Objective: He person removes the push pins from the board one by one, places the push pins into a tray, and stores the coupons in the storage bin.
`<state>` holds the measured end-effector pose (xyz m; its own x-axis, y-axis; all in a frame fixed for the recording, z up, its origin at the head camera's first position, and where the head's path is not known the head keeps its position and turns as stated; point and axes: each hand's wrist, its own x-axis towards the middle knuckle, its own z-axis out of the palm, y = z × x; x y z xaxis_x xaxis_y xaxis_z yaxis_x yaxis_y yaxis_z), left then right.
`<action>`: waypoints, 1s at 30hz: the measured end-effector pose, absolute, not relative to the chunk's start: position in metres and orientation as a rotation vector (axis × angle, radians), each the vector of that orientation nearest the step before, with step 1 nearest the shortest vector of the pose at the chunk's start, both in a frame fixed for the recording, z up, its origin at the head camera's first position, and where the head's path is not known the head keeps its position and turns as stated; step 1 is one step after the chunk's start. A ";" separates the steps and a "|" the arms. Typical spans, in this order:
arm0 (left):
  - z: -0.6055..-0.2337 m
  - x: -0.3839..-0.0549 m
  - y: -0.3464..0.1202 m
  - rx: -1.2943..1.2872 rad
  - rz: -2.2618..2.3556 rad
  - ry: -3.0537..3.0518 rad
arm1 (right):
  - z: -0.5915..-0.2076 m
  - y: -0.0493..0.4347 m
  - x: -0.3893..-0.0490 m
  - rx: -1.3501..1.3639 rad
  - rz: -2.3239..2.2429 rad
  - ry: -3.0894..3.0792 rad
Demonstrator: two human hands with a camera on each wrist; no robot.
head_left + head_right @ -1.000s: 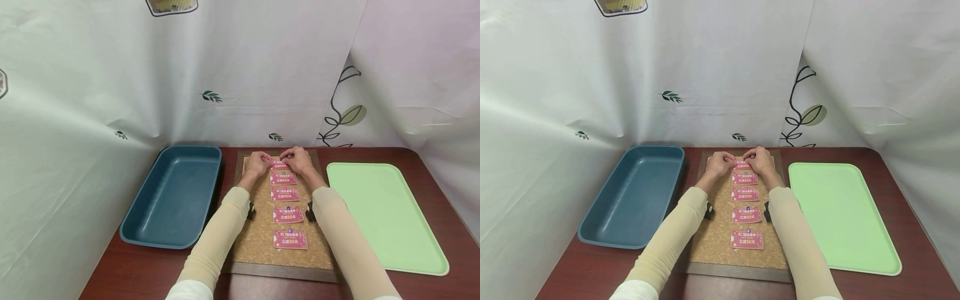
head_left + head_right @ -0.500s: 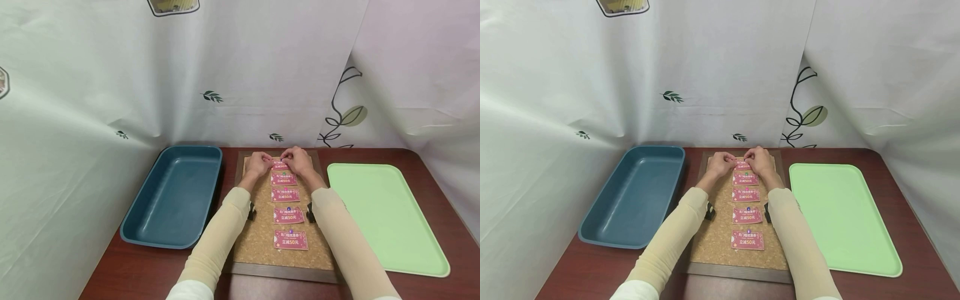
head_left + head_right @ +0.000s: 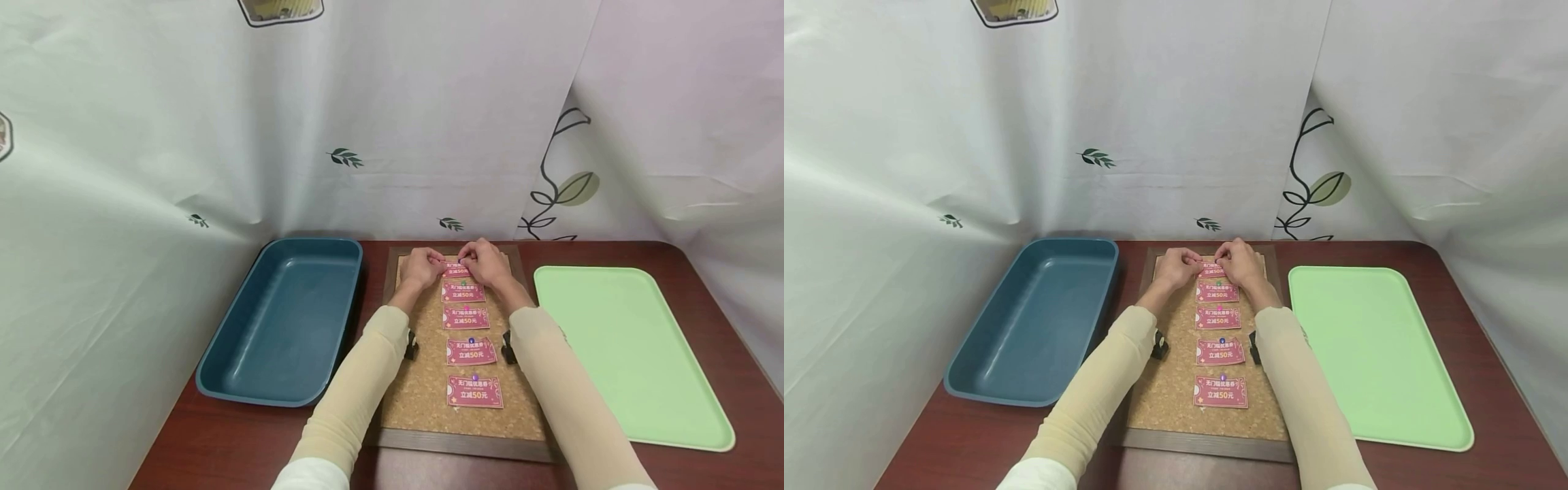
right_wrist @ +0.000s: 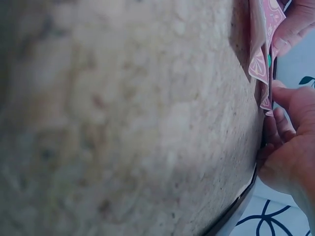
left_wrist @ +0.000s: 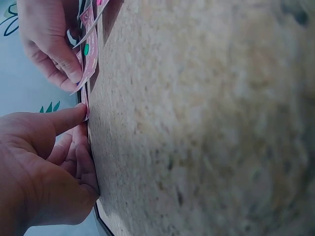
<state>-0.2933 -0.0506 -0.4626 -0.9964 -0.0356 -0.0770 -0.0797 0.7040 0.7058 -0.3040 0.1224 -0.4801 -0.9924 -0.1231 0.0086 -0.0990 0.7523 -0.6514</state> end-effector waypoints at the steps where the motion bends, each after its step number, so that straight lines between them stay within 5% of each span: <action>1: -0.463 -0.293 -0.051 -0.095 1.182 2.847 | -0.480 0.123 -0.304 -0.194 -1.089 2.905; 30: -0.465 -0.296 -0.050 -0.116 1.148 2.856 | -0.477 0.124 -0.307 -0.197 -1.056 2.905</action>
<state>-0.2961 -0.0497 -0.4649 -0.9953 -0.0470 -0.0850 -0.0927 0.7196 0.6881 -0.3074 0.1240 -0.4767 -0.9909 -0.1344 0.0021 -0.1044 0.7596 -0.6420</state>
